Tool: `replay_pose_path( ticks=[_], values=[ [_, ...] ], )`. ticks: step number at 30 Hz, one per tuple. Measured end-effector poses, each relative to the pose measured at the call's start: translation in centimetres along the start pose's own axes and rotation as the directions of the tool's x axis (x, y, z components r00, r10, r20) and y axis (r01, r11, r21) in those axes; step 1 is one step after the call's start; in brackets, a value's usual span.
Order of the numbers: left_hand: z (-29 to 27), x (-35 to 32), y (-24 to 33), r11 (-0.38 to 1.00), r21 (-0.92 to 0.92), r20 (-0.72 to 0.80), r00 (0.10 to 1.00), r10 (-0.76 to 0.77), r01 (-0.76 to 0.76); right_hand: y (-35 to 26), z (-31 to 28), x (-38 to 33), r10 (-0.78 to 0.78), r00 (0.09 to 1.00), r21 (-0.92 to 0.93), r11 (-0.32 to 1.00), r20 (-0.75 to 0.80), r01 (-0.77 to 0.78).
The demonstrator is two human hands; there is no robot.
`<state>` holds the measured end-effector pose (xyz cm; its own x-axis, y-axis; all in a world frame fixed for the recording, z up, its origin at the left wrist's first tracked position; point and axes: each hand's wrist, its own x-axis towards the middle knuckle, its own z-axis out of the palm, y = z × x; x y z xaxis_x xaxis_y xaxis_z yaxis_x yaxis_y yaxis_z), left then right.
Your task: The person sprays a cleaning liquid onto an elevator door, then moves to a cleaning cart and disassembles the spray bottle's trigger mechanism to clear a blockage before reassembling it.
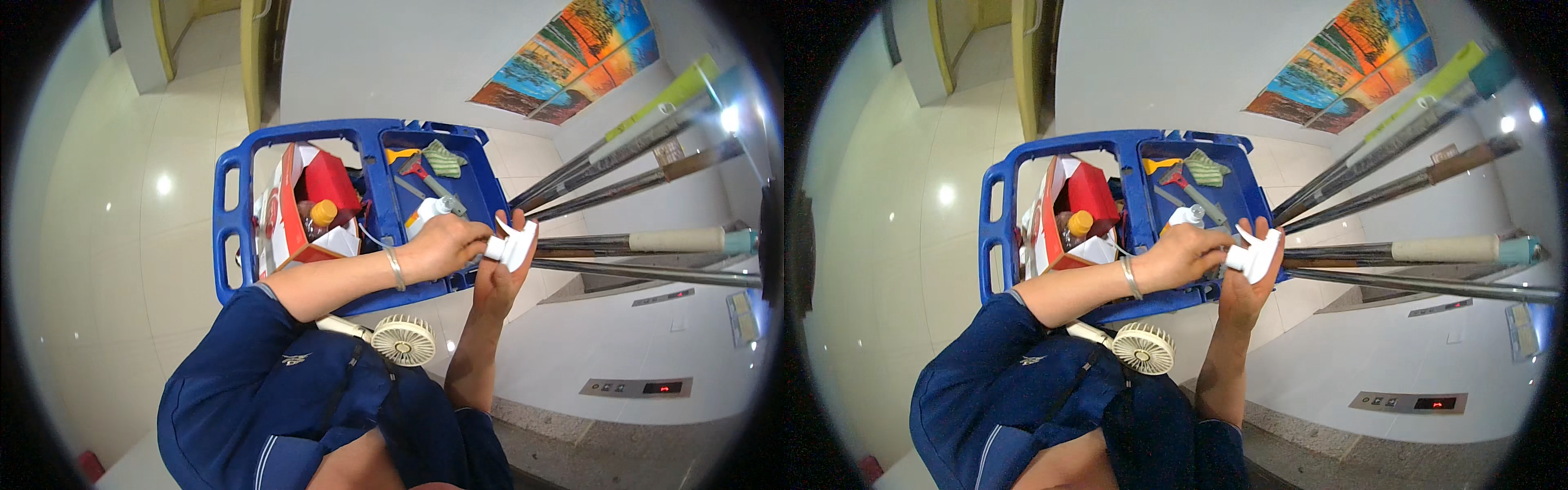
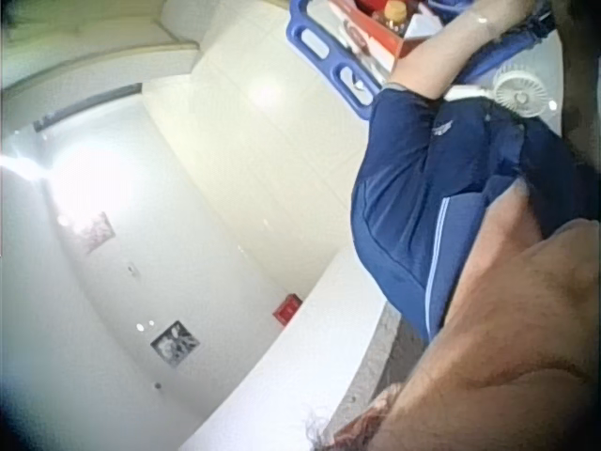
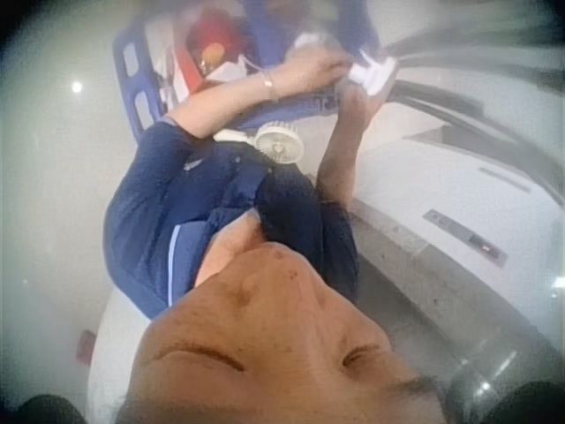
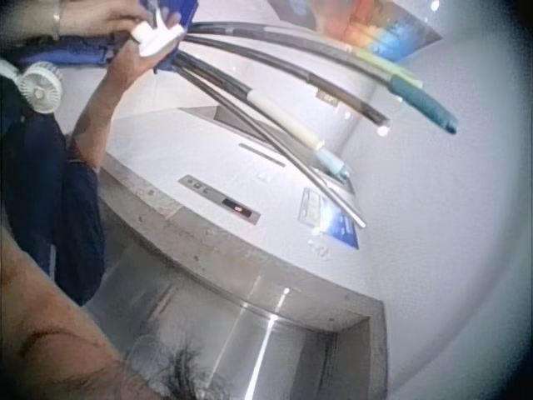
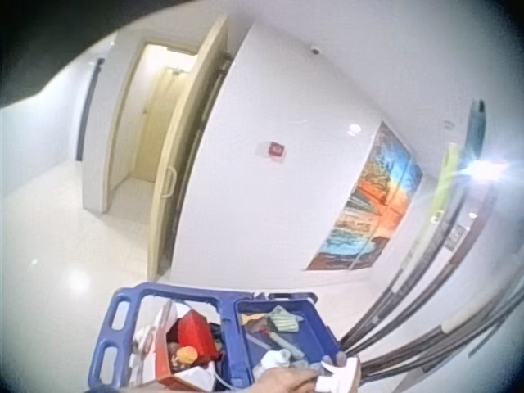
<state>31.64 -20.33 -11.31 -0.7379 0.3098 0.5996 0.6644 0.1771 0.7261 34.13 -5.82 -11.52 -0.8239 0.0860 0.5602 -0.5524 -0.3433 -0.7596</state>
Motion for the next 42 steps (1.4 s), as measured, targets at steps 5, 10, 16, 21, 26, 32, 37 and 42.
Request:
replay_pose_path(
  ticks=[5, 10, 16, 21, 26, 32, 37, 42],
  values=[
    [2.1, 0.0, 0.6, 0.995, 0.086, -0.001, 0.999, 0.053, -0.053, 1.6, -2.9, -0.3, 0.056, 0.991, 0.109, 0.993, -0.122, -0.043],
    [2.0, 0.4, 0.7, 0.994, 0.04, 0.01, 0.995, 0.1, -0.101, -0.3, -1.8, -0.5, -0.013, 0.998, 0.11, 0.994, 0.062, 0.006],
    [3.4, 0.3, 1.5, 0.995, 0.05, 0.144, 0.986, 0.081, -0.089, -1.3, -2.0, -1.7, -0.002, 0.984, -0.032, 0.999, -0.176, -0.004],
    [0.6, 0.4, 1.8, 0.957, 0.035, -0.093, 0.953, 0.289, -0.287, -4.3, -4.7, -0.5, -0.091, 0.965, 0.21, 0.967, -0.246, 0.145],
    [-1.5, -3.9, -4.1, 0.929, -0.353, -0.116, 0.98, -0.161, 0.111, -6.0, -7.9, -1.1, -0.067, 0.968, 0.378, 0.912, -0.24, 0.157],
    [0.6, -5.2, -4.6, 0.369, -0.731, 0.4, 0.799, -0.449, 0.574, -4.7, -8.6, -1.6, -0.011, 0.958, 0.442, 0.885, -0.288, 0.144],
    [1.1, -4.5, -3.2, 0.544, -0.736, 0.187, 0.893, -0.41, 0.404, -4.3, -8.6, -1.9, 0.027, 0.936, 0.415, 0.901, -0.351, 0.13],
    [1.2, -4.5, -2.8, 0.847, -0.492, 0.003, 0.974, -0.228, 0.2, -3.9, -8.9, -2.7, 0.085, 0.918, 0.301, 0.953, -0.387, 0.038]
  ],
)
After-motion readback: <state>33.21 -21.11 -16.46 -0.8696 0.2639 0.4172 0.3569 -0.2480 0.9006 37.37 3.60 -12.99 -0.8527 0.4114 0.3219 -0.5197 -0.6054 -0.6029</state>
